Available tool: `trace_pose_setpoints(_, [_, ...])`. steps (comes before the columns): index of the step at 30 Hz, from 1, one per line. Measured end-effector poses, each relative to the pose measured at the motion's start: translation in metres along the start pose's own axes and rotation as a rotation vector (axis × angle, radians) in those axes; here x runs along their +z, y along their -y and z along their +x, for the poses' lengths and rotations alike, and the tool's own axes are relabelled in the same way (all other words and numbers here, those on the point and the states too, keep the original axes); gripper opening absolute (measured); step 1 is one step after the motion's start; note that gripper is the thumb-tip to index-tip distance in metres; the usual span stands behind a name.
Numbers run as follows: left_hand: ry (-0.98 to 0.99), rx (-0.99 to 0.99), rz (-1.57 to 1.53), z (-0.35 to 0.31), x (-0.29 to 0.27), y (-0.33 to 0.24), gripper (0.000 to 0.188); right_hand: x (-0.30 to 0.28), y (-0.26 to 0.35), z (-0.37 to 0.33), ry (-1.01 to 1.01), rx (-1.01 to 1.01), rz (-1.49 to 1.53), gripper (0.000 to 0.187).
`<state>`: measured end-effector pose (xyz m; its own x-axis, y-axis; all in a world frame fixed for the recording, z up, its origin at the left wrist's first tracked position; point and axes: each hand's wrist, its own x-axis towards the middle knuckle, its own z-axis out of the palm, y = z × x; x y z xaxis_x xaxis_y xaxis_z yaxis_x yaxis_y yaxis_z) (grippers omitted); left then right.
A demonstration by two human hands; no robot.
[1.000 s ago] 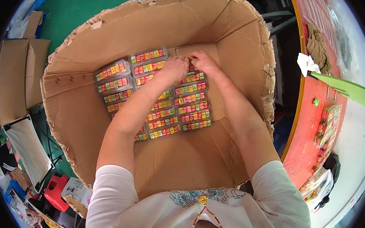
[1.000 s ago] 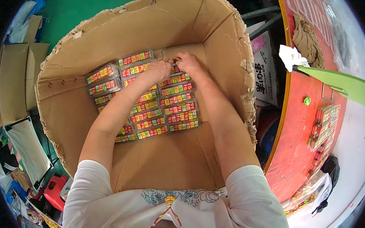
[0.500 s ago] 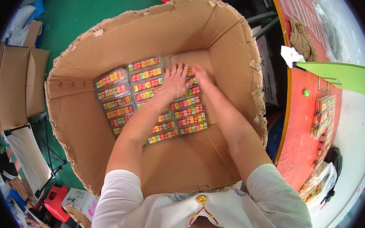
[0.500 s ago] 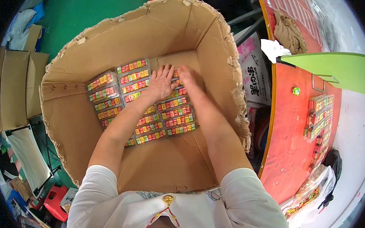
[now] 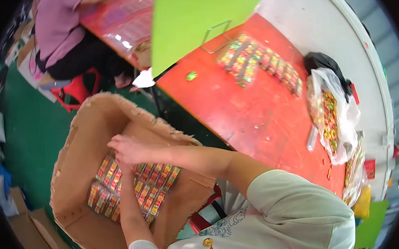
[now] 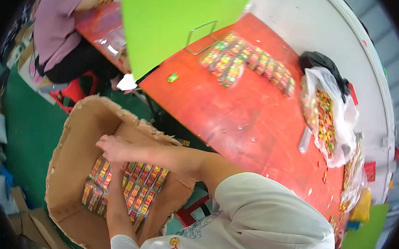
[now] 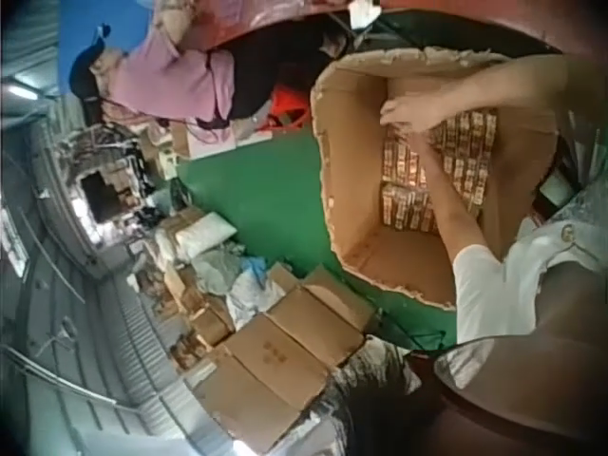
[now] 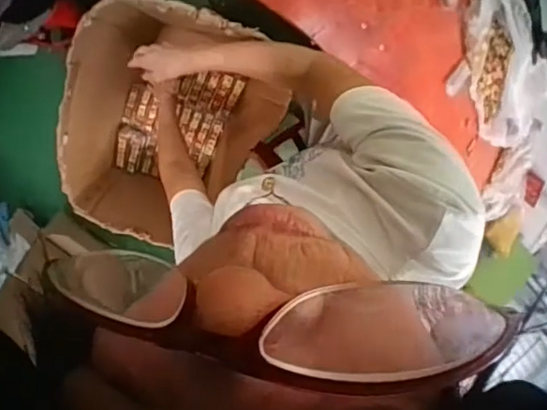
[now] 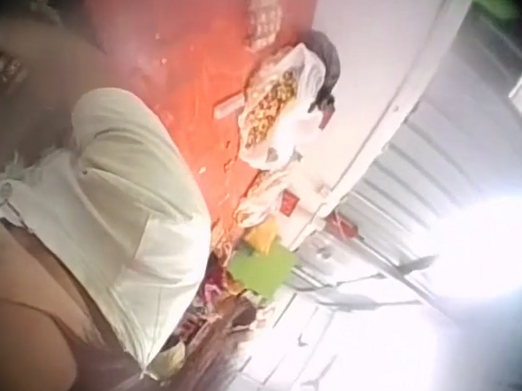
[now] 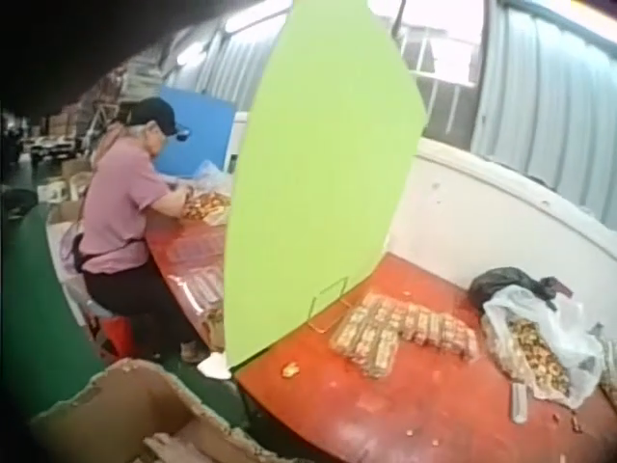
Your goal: The person packs small rectangular packaged items into a cardboard box by hand, arranging them neatly inside.
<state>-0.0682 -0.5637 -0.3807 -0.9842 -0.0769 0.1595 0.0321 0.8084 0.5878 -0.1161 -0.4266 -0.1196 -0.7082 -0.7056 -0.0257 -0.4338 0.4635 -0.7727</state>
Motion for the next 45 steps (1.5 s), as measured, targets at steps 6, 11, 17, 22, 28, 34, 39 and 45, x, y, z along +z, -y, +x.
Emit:
trace_pose_setpoints(6, [-0.163, -0.096, 0.054, 0.018, -0.112, -0.145, 0.061, -0.189, 0.052, -0.138, -0.564, -0.49, -0.47, 0.033])
trace_pose_setpoints(11, [-0.584, -0.121, -0.622, 0.023, -0.203, -0.282, 0.046, -0.309, -0.057, -0.212, -0.902, -0.067, -0.488, 0.031])
trace_pose_setpoints(17, [0.408, -0.297, -1.208, 0.061, -0.145, -0.478, 0.048, -0.359, -0.143, -0.243, -1.032, 0.136, -0.413, 0.028])
trace_pose_setpoints(22, [0.584, -0.49, -1.486, 0.115, -0.061, -0.515, 0.059, -0.354, -0.15, -0.242, -1.024, 0.237, -0.207, 0.029])
trace_pose_setpoints(28, [0.714, -0.503, -1.394, 0.115, -0.043, -0.54, 0.062, -0.354, -0.157, -0.252, -1.086, 0.279, -0.167, 0.031])
trace_pose_setpoints(34, [0.882, -0.457, -1.251, 0.104, -0.045, -0.549, 0.05, -0.352, -0.156, -0.256, -1.132, 0.382, -0.237, 0.042])
trace_pose_setpoints(39, [0.727, -0.465, -1.102, 0.116, -0.042, -0.558, 0.054, -0.348, -0.135, -0.257, -0.882, 0.678, -0.194, 0.052])
trace_pose_setpoints(45, [0.921, -0.422, -1.104, 0.095, -0.035, -0.579, 0.06, -0.34, -0.142, -0.27, -0.801, 0.629, -0.317, 0.053])
